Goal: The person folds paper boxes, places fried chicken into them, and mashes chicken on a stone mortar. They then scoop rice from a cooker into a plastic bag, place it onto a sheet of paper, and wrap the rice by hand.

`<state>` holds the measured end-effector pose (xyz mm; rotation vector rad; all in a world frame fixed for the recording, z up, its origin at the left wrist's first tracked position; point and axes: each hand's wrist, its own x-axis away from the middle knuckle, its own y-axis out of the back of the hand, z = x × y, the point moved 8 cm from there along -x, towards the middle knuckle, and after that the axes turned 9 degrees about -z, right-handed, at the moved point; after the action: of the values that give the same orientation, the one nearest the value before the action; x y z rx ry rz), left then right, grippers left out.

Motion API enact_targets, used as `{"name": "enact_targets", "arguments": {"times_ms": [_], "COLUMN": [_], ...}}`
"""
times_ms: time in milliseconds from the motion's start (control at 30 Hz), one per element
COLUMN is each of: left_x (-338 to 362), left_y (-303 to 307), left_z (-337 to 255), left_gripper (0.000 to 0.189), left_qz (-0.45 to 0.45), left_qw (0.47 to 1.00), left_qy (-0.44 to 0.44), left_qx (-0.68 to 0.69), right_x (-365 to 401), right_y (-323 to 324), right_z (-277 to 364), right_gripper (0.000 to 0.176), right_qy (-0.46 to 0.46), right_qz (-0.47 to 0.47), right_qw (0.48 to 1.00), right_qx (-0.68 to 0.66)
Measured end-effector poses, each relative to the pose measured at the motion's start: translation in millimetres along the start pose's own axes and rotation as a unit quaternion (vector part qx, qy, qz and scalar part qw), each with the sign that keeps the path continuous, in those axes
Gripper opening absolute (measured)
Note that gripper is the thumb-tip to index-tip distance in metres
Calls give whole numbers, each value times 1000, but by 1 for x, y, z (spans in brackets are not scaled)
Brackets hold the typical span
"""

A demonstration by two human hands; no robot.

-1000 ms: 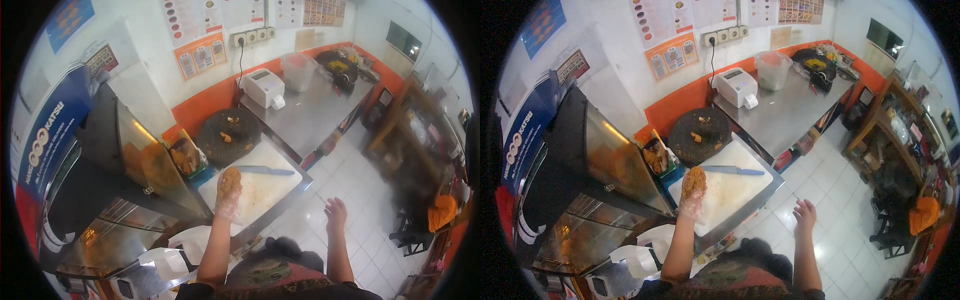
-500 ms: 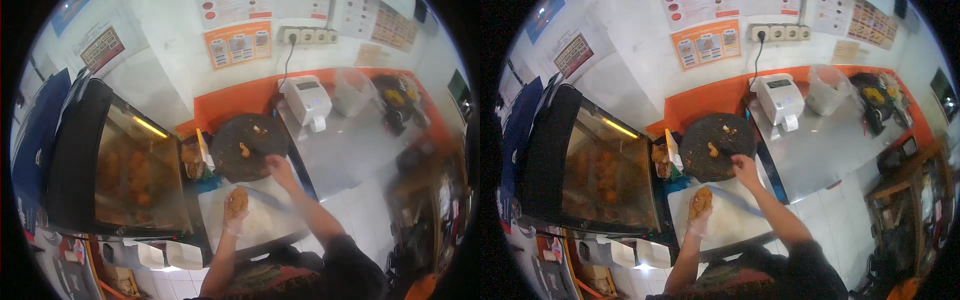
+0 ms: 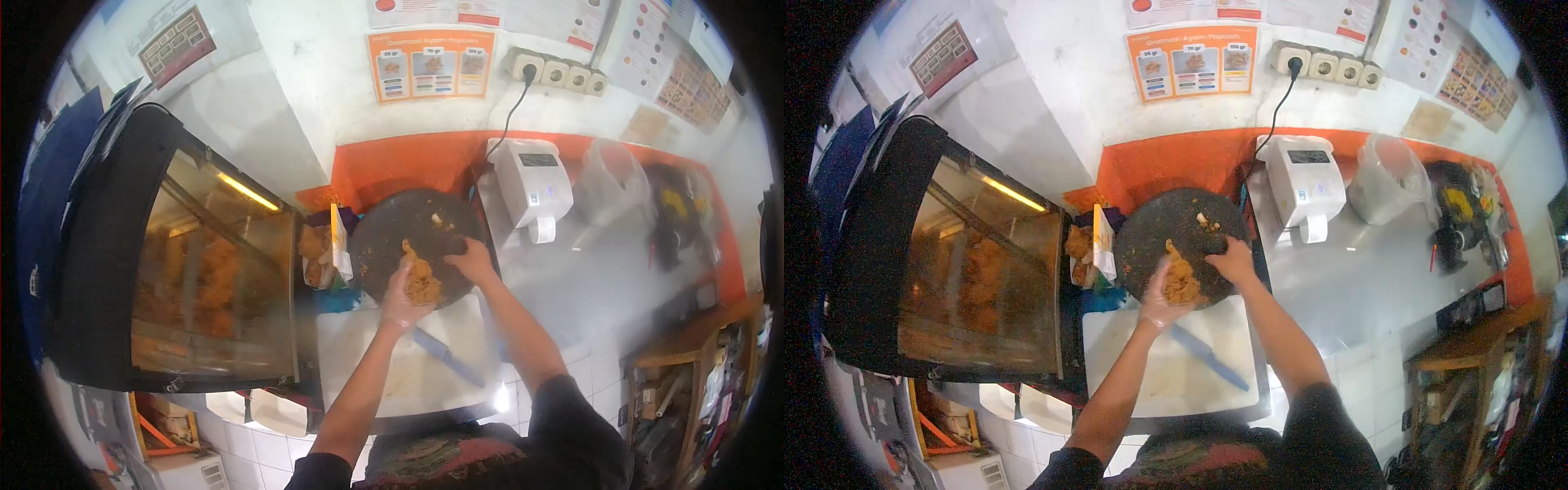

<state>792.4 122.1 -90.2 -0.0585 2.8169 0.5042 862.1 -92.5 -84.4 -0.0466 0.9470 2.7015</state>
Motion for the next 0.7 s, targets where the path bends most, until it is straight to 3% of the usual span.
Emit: {"name": "enact_targets", "arguments": {"times_ms": [67, 200, 300, 400, 500, 600, 700], "left_x": [-13, -19, -40, -68, -87, -101, -104], "left_y": [-28, -32, -17, 12, 4, -12, -4], "left_z": [-6, -52, -43, -8, 4, 27, 27], "left_gripper": [108, 96, 67, 44, 38, 43, 42], "left_qz": [36, 136, 88, -2, 48, 116, 95], "left_qw": [999, 932, 946, 936, 906, 892, 884], "left_qy": [-3, 109, 116, 162, 224, 192, 207], "left_qx": [-22, -318, -288, -313, -355, -393, -408], "right_x": [6, 32, 71, 106, 141, 172, 197], "right_y": [28, 75, 119, 136, 153, 154, 156], "right_z": [-10, -35, -18, -46, -68, -93, -106], "right_gripper": [51, 51, 57, 57, 55, 53, 51], "right_qy": [-63, -100, -179, -222, -241, -271, -306], "right_qz": [-5, -64, -54, -61, -99, -115, -123], "right_qw": [993, 968, 957, 936, 936, 911, 891], "right_qx": [-97, -219, -223, -267, -238, -289, -312]}}
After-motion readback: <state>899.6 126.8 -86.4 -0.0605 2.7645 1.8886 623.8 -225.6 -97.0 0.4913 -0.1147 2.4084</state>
